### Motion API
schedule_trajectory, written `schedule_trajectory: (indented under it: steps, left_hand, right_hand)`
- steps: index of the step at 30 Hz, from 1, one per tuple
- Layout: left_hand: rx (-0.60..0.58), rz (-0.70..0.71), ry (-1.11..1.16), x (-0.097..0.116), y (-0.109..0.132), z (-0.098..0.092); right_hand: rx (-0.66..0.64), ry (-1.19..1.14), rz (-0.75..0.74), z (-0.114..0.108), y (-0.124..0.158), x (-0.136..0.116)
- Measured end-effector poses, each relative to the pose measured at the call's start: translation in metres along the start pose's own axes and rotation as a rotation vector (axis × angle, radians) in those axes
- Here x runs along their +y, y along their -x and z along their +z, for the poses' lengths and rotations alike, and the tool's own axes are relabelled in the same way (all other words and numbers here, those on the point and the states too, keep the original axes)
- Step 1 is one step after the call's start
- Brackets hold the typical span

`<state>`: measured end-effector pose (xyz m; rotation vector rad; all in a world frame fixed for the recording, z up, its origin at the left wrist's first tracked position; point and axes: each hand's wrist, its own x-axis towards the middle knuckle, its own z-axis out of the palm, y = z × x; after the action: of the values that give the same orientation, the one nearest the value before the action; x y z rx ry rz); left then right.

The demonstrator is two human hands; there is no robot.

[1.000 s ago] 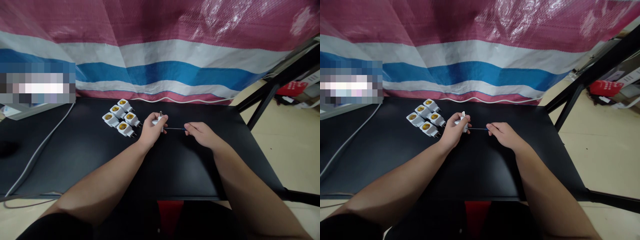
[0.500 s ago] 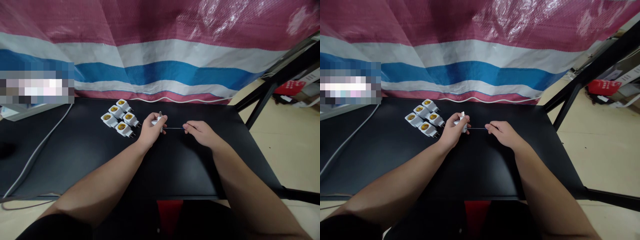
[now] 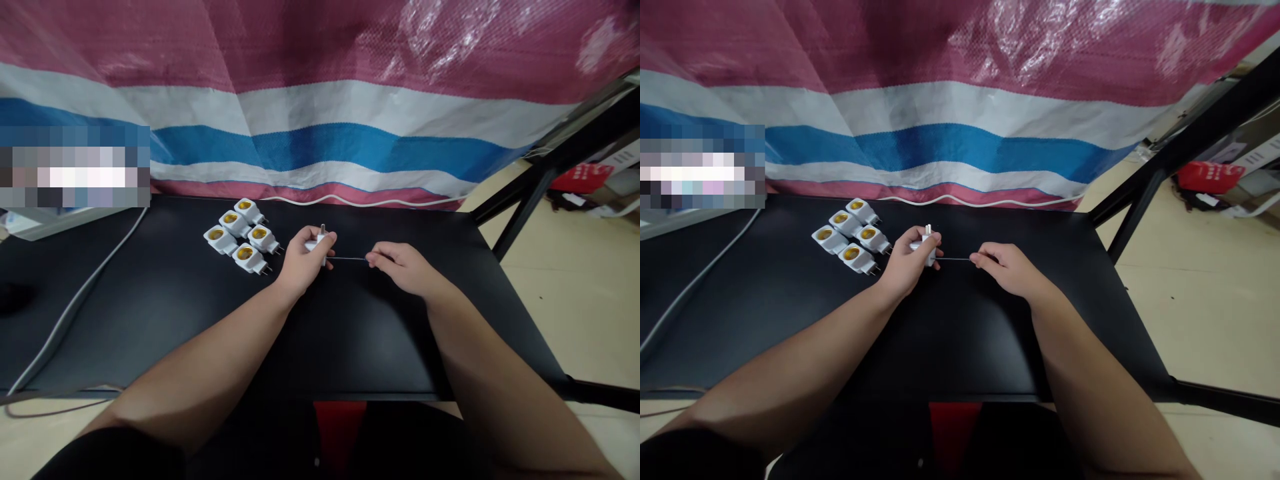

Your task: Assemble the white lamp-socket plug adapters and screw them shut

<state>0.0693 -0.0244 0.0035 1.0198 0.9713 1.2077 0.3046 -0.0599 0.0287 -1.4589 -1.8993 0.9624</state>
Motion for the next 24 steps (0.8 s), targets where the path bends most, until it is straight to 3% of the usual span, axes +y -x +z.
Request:
schedule_trajectory:
  steps: [13,19,24]
  left_hand:
    - [-0.005,-0.004,-0.023,0.0015,0.0007,0.0013]
    - [-0.004,0.013,-0.026,-0.0003,-0.0006,0.0004]
    - [-0.091,0.068,-0.088,0.0,0.0031,-0.0017]
  right_hand:
    - [-0.058,-0.135,-0.033,0.0004,0.0019,0.0039]
    - [-0.211,-0.014,-0.025,-0.0003,-0.0012,-0.0009]
    - [-0.289,-0.103,0.038,-0.0038,0.0001,-0.0003]
